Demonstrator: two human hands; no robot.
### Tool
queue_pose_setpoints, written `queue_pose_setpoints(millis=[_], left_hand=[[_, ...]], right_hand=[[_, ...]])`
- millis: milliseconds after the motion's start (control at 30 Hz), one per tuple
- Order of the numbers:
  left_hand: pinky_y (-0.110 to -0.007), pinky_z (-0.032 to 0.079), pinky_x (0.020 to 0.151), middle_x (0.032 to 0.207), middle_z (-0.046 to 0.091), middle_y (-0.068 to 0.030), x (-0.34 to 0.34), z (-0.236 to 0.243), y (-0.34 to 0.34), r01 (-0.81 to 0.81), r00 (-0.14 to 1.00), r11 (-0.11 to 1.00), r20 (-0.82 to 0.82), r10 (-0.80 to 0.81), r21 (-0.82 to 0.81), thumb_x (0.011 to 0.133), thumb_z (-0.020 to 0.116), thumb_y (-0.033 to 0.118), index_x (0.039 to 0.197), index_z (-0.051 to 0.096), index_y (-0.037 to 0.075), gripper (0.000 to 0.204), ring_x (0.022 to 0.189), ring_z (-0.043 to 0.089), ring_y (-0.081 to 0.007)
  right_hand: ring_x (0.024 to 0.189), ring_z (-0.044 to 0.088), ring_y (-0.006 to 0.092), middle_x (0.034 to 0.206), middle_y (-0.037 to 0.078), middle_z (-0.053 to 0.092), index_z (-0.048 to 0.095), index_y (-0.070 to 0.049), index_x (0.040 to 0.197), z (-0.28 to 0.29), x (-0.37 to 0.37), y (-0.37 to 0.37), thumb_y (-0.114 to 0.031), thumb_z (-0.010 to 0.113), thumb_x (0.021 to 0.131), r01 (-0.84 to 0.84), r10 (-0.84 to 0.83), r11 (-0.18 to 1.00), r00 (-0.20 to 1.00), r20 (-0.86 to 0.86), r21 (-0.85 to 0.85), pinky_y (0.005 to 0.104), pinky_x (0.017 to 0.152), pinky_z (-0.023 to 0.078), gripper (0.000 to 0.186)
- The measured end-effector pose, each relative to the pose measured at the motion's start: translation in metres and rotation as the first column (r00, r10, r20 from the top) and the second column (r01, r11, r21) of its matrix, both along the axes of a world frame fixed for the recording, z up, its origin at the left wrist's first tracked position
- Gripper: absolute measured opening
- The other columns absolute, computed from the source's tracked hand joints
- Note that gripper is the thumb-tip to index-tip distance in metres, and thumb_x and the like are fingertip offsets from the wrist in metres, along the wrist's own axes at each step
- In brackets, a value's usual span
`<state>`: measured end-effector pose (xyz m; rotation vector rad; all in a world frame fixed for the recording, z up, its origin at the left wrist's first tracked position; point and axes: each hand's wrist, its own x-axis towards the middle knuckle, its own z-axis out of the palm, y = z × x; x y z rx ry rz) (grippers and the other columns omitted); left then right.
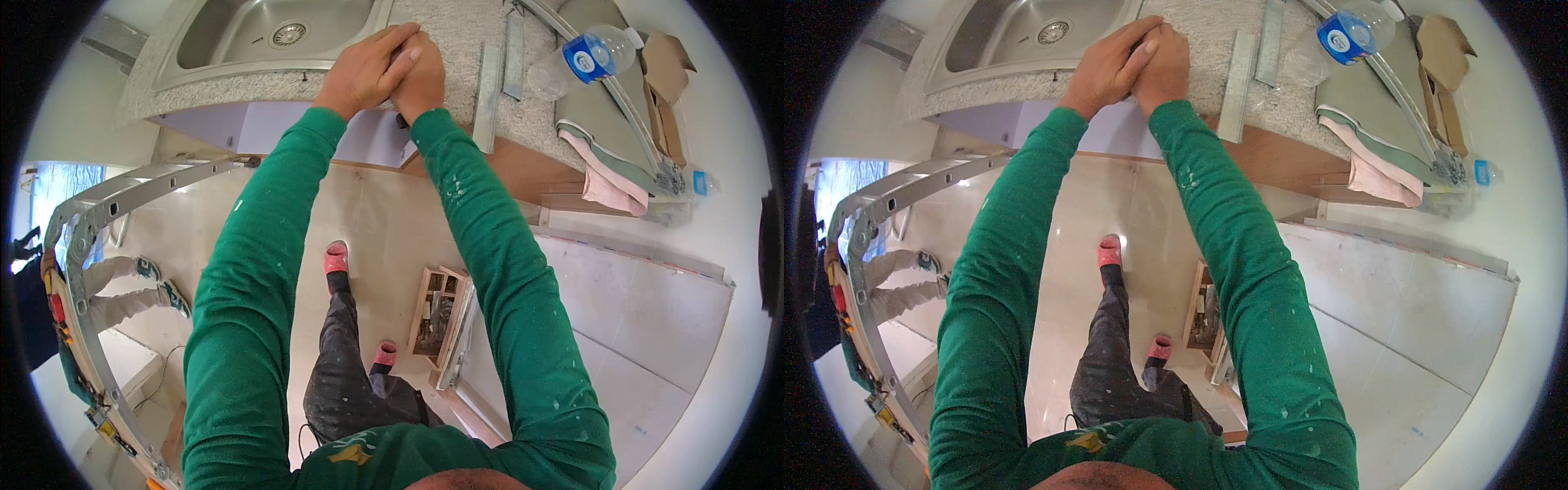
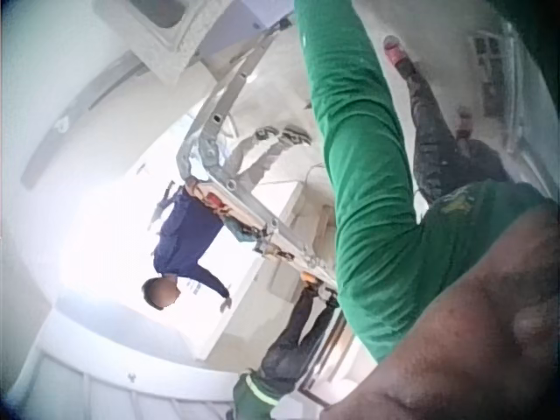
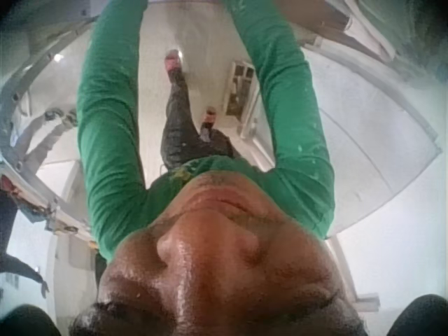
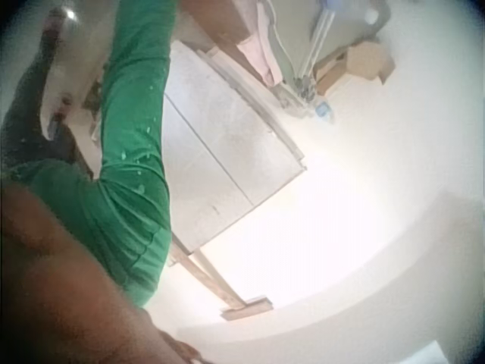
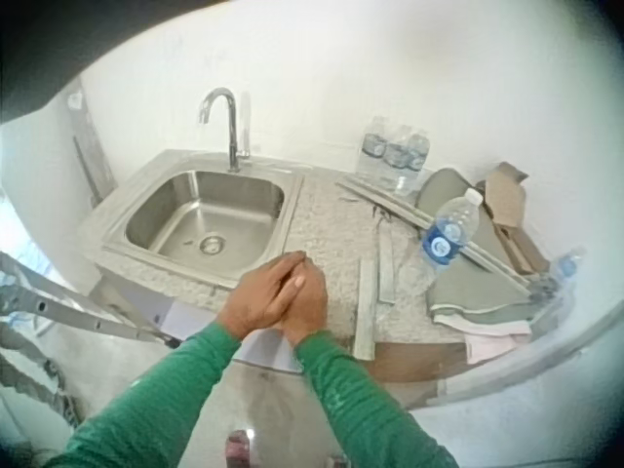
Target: The person positions a stainless steel sink into a countertop cutout, uses a utility knife to trim the countertop edge around the sink, and then handles metal trim pieces near the sink. The person repeatedly adjusts the sink and trims the countertop perimeter.
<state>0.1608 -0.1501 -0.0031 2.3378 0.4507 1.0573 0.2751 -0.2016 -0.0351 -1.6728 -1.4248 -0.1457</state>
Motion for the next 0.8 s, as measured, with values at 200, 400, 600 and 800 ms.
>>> queue_pose_setpoints(millis=[200,400,600,800], left_hand=[[-0.045,0.053,0.100,0.133,0.067,-0.0181,0.006,-0.003,0.002,-0.045,0.999,0.999,-0.007,0.045,-0.023,0.105,0.049,0.047,0.142,0.058,0.008,0.055,0.118,0.064,-0.0403],[-0.045,0.052,0.100,0.133,0.067,-0.0186,0.001,-0.008,0.006,-0.023,1.000,1.000,-0.005,0.023,0.010,0.106,0.048,0.045,0.141,0.058,0.007,0.053,0.118,0.064,-0.0407],[-0.046,0.051,0.100,0.132,0.067,-0.0203,0.007,-0.006,0.002,-0.049,0.999,0.999,0.018,0.049,0.010,0.105,0.048,0.047,0.141,0.058,0.006,0.056,0.117,0.063,-0.0419],[-0.049,0.050,0.102,0.132,0.066,-0.0223,0.003,0.001,0.006,-0.096,0.994,0.995,-0.056,0.096,0.003,0.105,0.049,0.048,0.142,0.057,0.004,0.058,0.119,0.062,-0.0439]], right_hand=[[0.112,0.057,0.0411,0.116,0.019,0.064,0.065,0.000,0.114,-0.007,0.010,0.007,-0.023,0.057,0.092,0.047,-0.047,0.998,0.999,-0.008,-0.039,0.0516,0.105,0.041,0.033],[0.111,0.058,0.0417,0.115,0.020,0.065,0.066,0.000,0.109,-0.003,-0.002,0.002,-0.022,0.056,0.092,0.057,-0.057,0.998,0.997,-0.055,0.009,0.0533,0.099,0.044,0.029],[0.110,0.059,0.0419,0.115,0.020,0.066,0.066,-0.001,0.109,0.002,0.011,0.004,-0.021,0.056,0.092,-0.028,0.028,0.999,1.000,-0.009,-0.021,0.0531,0.099,0.045,0.027],[0.112,0.059,0.0415,0.119,0.017,0.065,0.065,-0.002,0.114,0.009,0.004,0.009,-0.020,0.058,0.094,0.012,-0.030,0.992,0.988,-0.150,-0.122,0.0572,0.104,0.042,0.027]])
